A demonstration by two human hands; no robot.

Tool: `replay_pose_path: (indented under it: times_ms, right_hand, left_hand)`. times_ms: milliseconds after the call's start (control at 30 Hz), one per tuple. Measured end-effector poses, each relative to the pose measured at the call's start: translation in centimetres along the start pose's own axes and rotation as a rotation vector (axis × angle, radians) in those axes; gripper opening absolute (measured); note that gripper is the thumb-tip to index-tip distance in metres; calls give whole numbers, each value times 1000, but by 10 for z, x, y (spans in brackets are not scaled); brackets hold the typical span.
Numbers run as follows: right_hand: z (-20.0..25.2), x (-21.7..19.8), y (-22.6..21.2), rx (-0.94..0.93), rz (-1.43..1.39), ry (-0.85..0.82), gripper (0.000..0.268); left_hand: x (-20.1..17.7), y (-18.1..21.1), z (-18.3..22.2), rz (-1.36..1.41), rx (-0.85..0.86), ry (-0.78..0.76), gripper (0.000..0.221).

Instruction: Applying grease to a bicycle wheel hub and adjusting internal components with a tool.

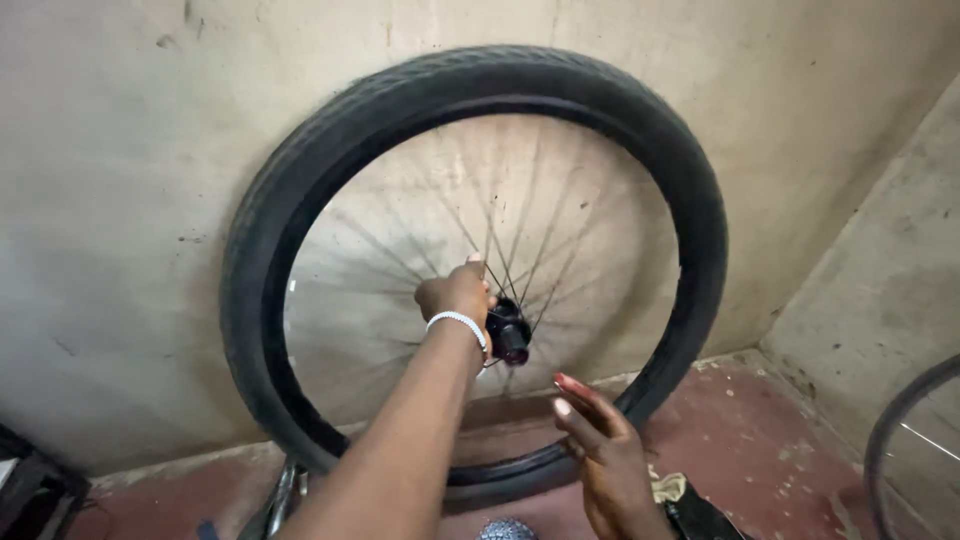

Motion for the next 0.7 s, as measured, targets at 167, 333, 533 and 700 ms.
replay_pose_path:
  times_ms: [167,333,533,700]
  right_hand:
    - [-9,21,-4,-58,114,-52,31]
    - [-10,13,-1,-93,51,-30,32]
    - [-20,-6,9,-12,-49,10,34]
    - [-12,3,-1,-48,35,-10,32]
  left_hand:
    - [27,-23,-36,-72,82,-210,17]
    - [31,-17,0,-156,94,-235,8]
    - [45,-49,-38,-67,140,-304,8]
    - [43,-48,-38,-68,151,-338,13]
Point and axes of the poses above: each hand's wrist, its own z-axis away from the middle knuckle, its own x-axis out of the palm, y = z × x, the point moved 7 cm from there along -z, towards the middle knuckle, and after that the axes turned 11 degrees about -z, right-handed, at the moved point
